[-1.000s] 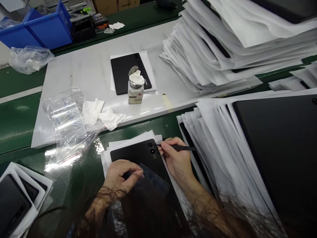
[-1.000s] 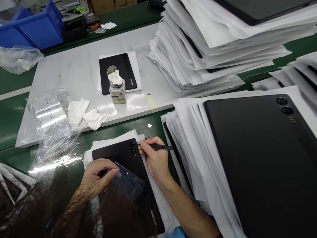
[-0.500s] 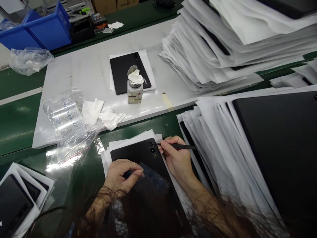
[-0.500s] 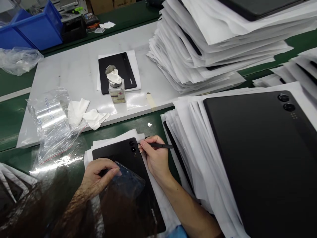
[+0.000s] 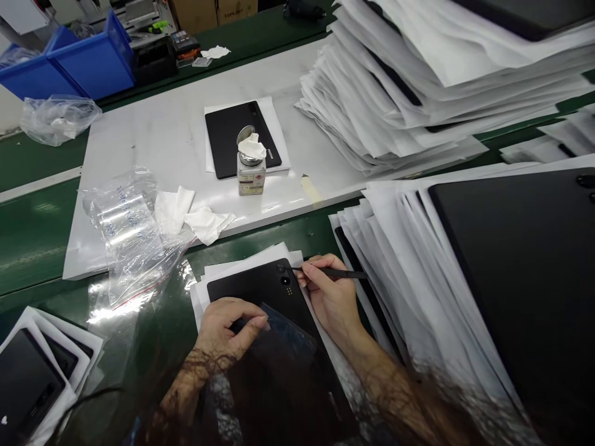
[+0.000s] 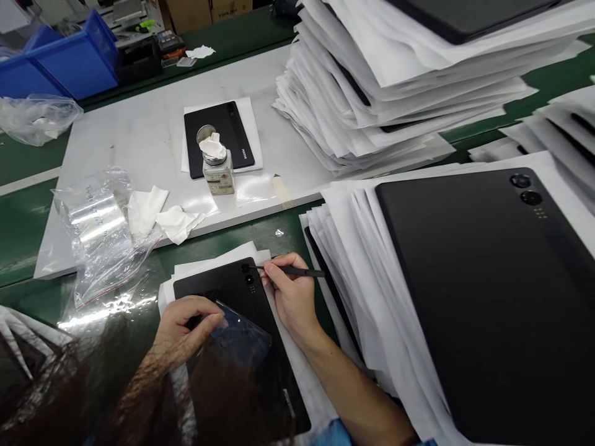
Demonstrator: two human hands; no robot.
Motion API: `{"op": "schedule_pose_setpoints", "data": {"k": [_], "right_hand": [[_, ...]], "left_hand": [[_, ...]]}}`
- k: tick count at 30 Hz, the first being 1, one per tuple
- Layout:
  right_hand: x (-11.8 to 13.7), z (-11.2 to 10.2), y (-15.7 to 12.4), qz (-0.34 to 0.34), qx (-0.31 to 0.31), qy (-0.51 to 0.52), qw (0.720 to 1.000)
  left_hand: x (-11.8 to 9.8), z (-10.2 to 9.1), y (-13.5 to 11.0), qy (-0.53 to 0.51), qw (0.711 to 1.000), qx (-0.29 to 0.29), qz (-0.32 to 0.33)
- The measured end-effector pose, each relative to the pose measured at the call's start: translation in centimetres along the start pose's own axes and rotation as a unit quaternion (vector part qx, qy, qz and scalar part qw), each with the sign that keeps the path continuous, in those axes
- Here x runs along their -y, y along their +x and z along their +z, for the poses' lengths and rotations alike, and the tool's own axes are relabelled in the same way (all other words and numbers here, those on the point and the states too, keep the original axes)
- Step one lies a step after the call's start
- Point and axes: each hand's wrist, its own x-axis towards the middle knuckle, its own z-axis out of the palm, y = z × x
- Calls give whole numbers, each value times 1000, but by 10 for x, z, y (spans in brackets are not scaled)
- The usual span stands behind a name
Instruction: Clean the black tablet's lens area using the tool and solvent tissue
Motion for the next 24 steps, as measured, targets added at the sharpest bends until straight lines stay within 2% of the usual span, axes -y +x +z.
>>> {"op": "schedule_pose_setpoints", "data": {"k": [4,6,8,10,18,24], "right_hand": [[14,-11,-6,-40,21,-8,999],[26,-18,-14,-84,80,-57,992],[40,-24,-23,-141,154,-127,970],[51,-26,-32,-187,198,-173,946],[72,-18,-40,-267,254,-249,896],[69,-18,-43,-283,255,-246,891]], "left_hand": [[-1,-1,1,-5,1000,-1,4],[-1,-2,1,-8,1000,3,4],[0,-2,0,-10,1000,2,2],[1,-1,-1,-10,1000,1,0],[2,0,-3,-6,1000,-1,-4],[3,0,-4,-8,1000,4,-8]]}}
